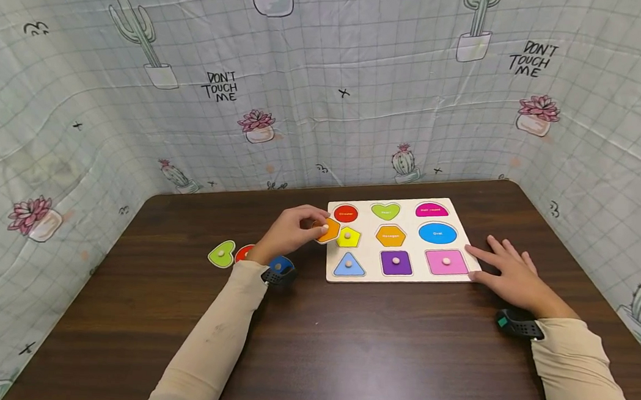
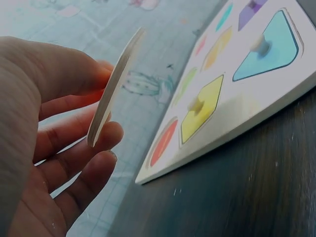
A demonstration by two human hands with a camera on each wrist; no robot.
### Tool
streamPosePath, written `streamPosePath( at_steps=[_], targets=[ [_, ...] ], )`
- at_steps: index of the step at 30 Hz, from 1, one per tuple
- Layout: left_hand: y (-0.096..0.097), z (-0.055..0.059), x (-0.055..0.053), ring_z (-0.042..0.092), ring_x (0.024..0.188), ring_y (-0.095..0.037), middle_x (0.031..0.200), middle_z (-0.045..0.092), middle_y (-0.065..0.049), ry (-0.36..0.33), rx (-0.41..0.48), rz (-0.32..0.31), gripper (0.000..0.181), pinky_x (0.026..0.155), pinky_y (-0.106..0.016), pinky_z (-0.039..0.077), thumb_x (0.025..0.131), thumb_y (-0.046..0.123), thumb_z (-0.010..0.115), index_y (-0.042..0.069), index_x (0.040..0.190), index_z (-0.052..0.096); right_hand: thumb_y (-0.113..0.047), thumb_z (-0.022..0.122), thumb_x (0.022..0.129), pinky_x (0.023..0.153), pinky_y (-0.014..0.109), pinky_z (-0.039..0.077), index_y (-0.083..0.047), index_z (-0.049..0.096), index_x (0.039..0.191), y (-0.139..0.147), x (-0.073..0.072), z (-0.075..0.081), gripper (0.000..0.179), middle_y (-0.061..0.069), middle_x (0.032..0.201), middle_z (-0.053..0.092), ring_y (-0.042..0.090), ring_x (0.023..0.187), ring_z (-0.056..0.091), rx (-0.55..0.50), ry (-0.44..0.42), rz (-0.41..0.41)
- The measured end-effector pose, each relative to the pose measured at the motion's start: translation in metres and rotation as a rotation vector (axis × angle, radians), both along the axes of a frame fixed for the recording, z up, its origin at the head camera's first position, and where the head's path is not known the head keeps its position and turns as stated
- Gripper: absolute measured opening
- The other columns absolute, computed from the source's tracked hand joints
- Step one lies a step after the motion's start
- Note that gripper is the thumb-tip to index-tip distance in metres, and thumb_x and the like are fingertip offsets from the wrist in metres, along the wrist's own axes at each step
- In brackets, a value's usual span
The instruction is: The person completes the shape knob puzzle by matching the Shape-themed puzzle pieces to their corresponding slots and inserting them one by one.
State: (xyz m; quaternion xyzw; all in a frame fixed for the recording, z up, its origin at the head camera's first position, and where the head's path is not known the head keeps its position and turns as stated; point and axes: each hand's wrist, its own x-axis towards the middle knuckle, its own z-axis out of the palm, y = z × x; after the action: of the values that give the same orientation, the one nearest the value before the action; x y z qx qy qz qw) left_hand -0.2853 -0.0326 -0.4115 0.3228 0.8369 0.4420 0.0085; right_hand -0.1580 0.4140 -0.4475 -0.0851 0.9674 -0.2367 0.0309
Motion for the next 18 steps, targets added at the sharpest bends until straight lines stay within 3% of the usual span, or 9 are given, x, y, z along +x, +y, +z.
streamPosePath(
  at_steps=[6, 14, 18],
  targets=[
    [0.01, 0.002, -0.001, 0.053, 0.082, -0.017, 0.113, 0.068, -0.004, 0.037, -0.019, -0.066, 0.009, 0.071, -0.024, 0.046, 0.092, 0.015, 0.074, 0.007, 0.098, 0.075, -0.038, 0.06, 0.099, 0.106, 0.076, -0.008, -0.005, 0.041, 0.152, -0.001, 0.001, 0.0, 0.065, 0.04, 0.155, 0.015, 0.06, 0.143, -0.001, -0.01, 0.009, -0.004],
    [0.022, 0.004, -0.001, 0.053, 0.079, -0.016, 0.115, 0.07, -0.002, 0.057, -0.034, -0.048, 0.013, 0.068, -0.022, 0.044, 0.092, 0.017, 0.074, 0.008, 0.101, 0.077, -0.038, 0.061, 0.099, 0.105, 0.077, -0.008, -0.004, 0.041, 0.151, -0.001, 0.0, 0.003, 0.066, 0.04, 0.155, 0.014, 0.061, 0.143, -0.001, -0.014, -0.002, -0.007],
    [0.032, 0.003, -0.003, 0.057, 0.088, -0.013, 0.114, 0.071, -0.001, 0.065, -0.025, -0.035, 0.014, 0.074, -0.021, 0.047, 0.093, 0.016, 0.073, 0.007, 0.103, 0.077, -0.039, 0.061, 0.098, 0.105, 0.077, -0.008, -0.004, 0.042, 0.151, 0.0, 0.001, 0.002, 0.067, 0.04, 0.155, 0.014, 0.061, 0.142, -0.001, -0.016, -0.01, -0.007]
  ],
)
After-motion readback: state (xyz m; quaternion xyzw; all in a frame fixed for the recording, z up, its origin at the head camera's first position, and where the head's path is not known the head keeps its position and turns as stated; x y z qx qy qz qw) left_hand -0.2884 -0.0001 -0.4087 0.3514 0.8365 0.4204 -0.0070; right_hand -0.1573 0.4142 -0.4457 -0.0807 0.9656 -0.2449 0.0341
